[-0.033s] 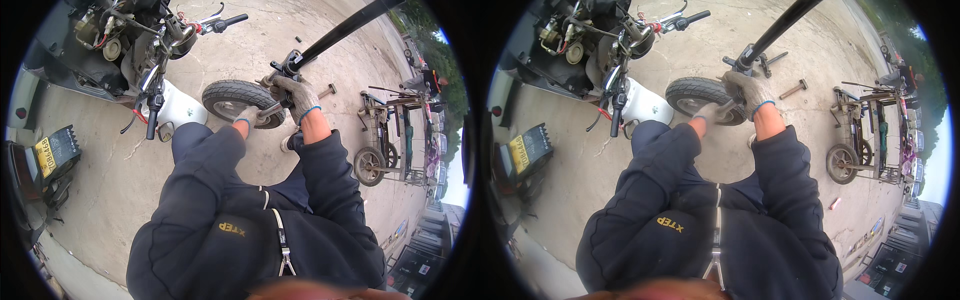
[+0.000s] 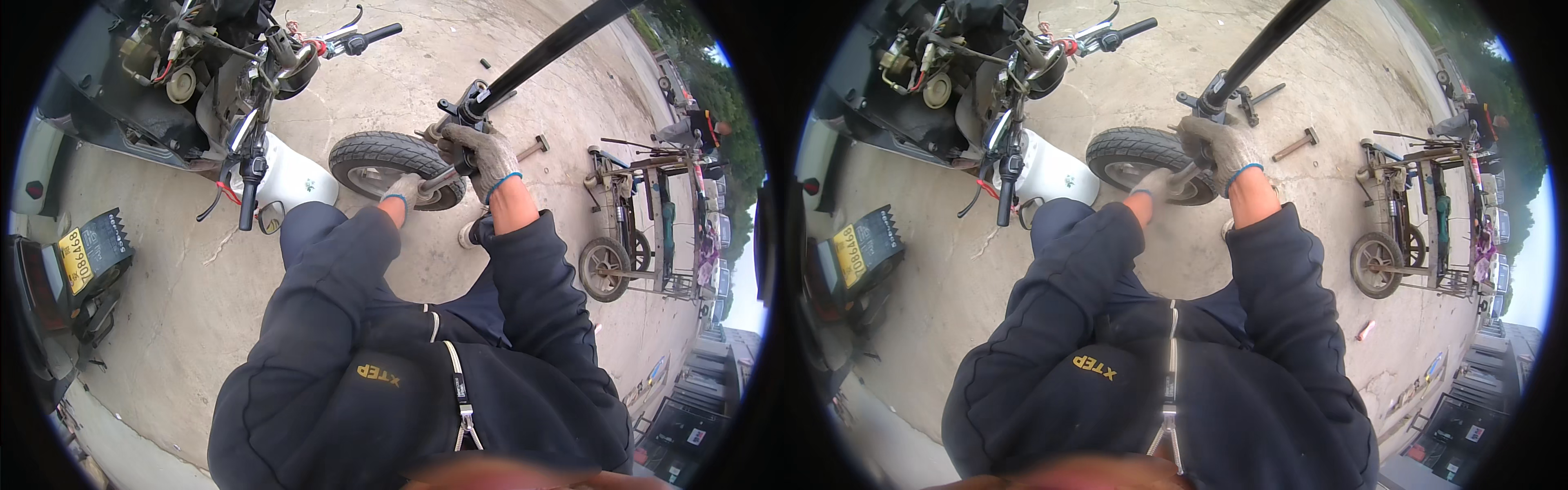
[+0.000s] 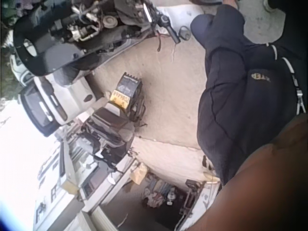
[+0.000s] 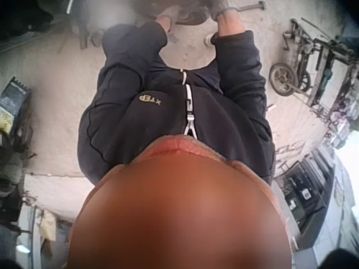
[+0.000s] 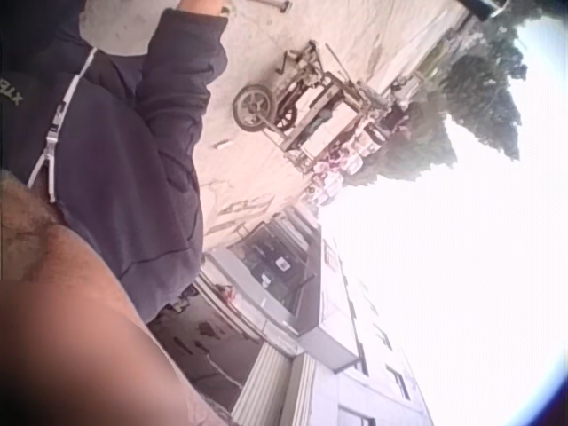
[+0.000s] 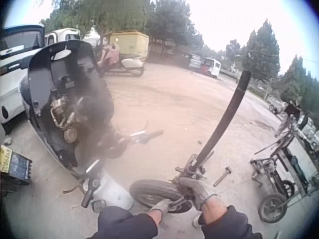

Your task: The person assembles a motorcycle front end by attaching the front wheel to the fork, tightening bolts with a hammer and impact wrench, and installing the front fender. The person uses both hands to align and secure components.

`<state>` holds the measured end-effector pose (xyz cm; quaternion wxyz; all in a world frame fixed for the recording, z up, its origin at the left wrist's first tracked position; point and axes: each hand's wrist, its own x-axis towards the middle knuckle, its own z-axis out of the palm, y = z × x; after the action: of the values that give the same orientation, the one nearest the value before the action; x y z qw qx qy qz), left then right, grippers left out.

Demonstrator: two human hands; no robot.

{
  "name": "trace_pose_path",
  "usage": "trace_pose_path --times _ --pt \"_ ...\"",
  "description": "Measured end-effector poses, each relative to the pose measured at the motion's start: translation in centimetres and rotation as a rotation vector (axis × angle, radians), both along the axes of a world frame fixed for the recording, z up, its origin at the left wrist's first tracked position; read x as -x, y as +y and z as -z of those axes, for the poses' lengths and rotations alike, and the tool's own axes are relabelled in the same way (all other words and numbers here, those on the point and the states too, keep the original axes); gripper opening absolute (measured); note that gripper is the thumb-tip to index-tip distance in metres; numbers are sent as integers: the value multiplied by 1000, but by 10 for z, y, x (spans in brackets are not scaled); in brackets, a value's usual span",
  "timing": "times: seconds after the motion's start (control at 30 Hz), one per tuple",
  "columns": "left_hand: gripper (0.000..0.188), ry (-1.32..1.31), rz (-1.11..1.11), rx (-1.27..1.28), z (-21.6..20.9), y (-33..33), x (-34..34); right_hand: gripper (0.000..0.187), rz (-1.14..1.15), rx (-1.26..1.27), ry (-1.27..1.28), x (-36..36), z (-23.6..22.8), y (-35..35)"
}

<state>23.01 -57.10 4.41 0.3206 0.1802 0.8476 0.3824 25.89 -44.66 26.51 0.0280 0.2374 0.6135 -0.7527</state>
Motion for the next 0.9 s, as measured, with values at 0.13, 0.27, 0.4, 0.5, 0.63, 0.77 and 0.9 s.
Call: trace_pose_path --times 0.13,0.27,0.4,0.5,0.63,0.77,0.9 --pt "35 -47 -69 -82 -15 -9 -5 24 -74 125 109 0 14 7" --pt "44 -228 -327 -235 -29 -16 -13 29 -142 162 63 2 26 25" --pt "47 -297 -279 -334 -34 -13 -12 26 -94 240 31 6 38 40" --pt "48 -504 -337 -441 -31 -11 -8 24 -103 200 37 9 42 36" --pt "49 -590 -309 -508 -23 -14 -5 25 -174 123 58 12 33 16" --pt "51 -496 -207 -588 -18 -14 -8 20 -88 406 115 3 21 -1" --pt "52 -891 -336 -702 -37 -9 -11 45 -246 452 193 -2 20 -5"
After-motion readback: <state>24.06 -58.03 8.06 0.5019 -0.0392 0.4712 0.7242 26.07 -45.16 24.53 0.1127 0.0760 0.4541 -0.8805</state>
